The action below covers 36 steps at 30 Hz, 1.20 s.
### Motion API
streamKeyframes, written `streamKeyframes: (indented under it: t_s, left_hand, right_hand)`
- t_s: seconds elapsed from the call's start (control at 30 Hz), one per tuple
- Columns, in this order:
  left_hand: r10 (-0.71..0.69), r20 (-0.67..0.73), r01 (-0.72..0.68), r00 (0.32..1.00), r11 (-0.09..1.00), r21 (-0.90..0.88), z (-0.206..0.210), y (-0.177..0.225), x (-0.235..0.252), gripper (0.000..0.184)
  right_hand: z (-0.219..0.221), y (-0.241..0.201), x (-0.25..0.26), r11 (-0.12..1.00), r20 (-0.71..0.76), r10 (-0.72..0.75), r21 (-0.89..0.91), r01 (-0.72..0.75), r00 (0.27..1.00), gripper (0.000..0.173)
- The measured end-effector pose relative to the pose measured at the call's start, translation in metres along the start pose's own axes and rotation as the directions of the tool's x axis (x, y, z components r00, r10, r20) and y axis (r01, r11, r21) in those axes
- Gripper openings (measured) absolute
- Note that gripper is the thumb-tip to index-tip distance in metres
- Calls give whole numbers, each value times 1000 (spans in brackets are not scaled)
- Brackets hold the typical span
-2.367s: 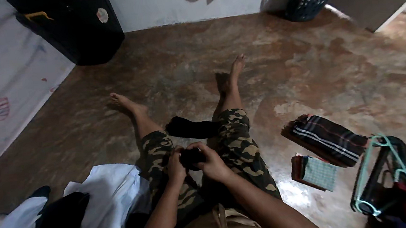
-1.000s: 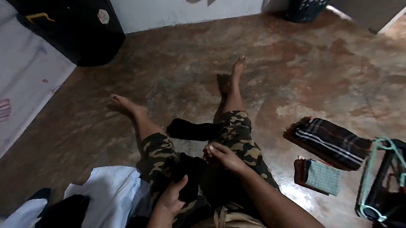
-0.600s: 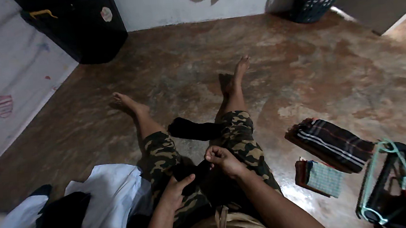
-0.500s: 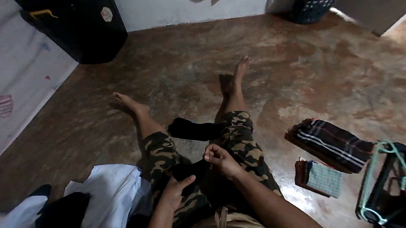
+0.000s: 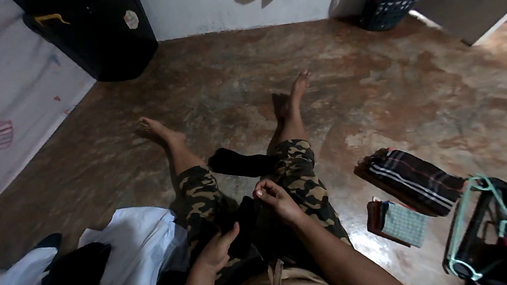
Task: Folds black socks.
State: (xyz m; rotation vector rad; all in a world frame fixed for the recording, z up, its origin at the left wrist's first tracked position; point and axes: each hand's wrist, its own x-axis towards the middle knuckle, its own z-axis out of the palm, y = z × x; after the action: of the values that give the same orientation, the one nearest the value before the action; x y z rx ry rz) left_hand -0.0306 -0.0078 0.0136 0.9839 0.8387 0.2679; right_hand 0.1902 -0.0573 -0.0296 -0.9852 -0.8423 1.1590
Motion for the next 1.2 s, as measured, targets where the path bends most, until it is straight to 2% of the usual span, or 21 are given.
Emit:
streamKeyframes:
  t_s: [0.07, 0.1, 0.2, 0.27, 0.37, 0.47, 0.57, 0.67, 0.73, 0.8, 0.9, 0.93, 1.03, 1.13, 1.2]
  left_hand:
    - [-3, 64, 0, 998, 999, 46, 0, 6, -1, 49]
    - [10, 86, -17, 996, 997, 75, 1, 10, -2, 45]
    - [63, 71, -75, 995, 982, 171, 6, 20, -3, 30]
    - [99, 16, -100, 995, 978, 182, 0, 22, -1, 33]
    - [139, -35, -133, 990, 983, 124, -9, 22, -3, 39]
    - [174, 23, -173, 984, 984, -32, -18, 17, -5, 55]
    - [221, -1, -220, 975, 971, -98, -21, 19, -3, 61]
    - [263, -106, -263, 959, 965, 8, -19, 28, -4, 47]
    - [291, -135, -278, 947, 955, 107, -18, 32, -7, 39]
    - [309, -124, -276, 943, 934, 227, -12, 36, -11, 37]
    - [265, -11, -234, 964, 869, 437, -2, 38, -14, 41]
    - [239, 22, -218, 971, 841, 495, 0, 37, -12, 42]
    - [193, 33, -173, 981, 774, 609, 0, 36, -9, 44]
    - [169, -13, -125, 986, 777, 617, -6, 39, -15, 47]
    - [182, 23, -156, 983, 764, 626, -9, 39, -17, 44]
  right_hand:
    - [0, -2, -2, 994, 83, 52, -97, -44, 995, 26]
    - [0, -1, -3, 991, 119, 61, -123, -46, 991, 29]
    - [2, -4, -3, 991, 62, -2, -132, 10, 998, 9]
    - [-4, -9, -2, 988, -22, -30, -150, 26, 999, 14]
    - [-13, -9, -2, 1000, -28, 10, -22, -10, 1000, 24]
    - [-12, -9, -4, 997, 56, 59, 54, -62, 997, 31]
    - [-14, -7, -3, 999, -34, -49, 18, 50, 998, 29]
    - [-21, -6, 1, 983, 31, -169, 76, 166, 985, 21]
    - [-22, -4, 3, 983, 38, -141, 127, 135, 989, 18]
    - [-17, -5, 3, 994, 9, -75, 74, 74, 997, 17]
    - [6, -8, -1, 994, 88, 11, -109, -2, 996, 56]
    - [15, -11, -2, 987, 108, 51, -159, -33, 993, 58]
    - [29, -20, -2, 971, 43, 118, -213, -106, 992, 20]
    - [12, -29, 1, 938, -54, 46, -342, -62, 997, 19]
    - [0, -32, 3, 914, -82, 0, -405, -33, 997, 19]
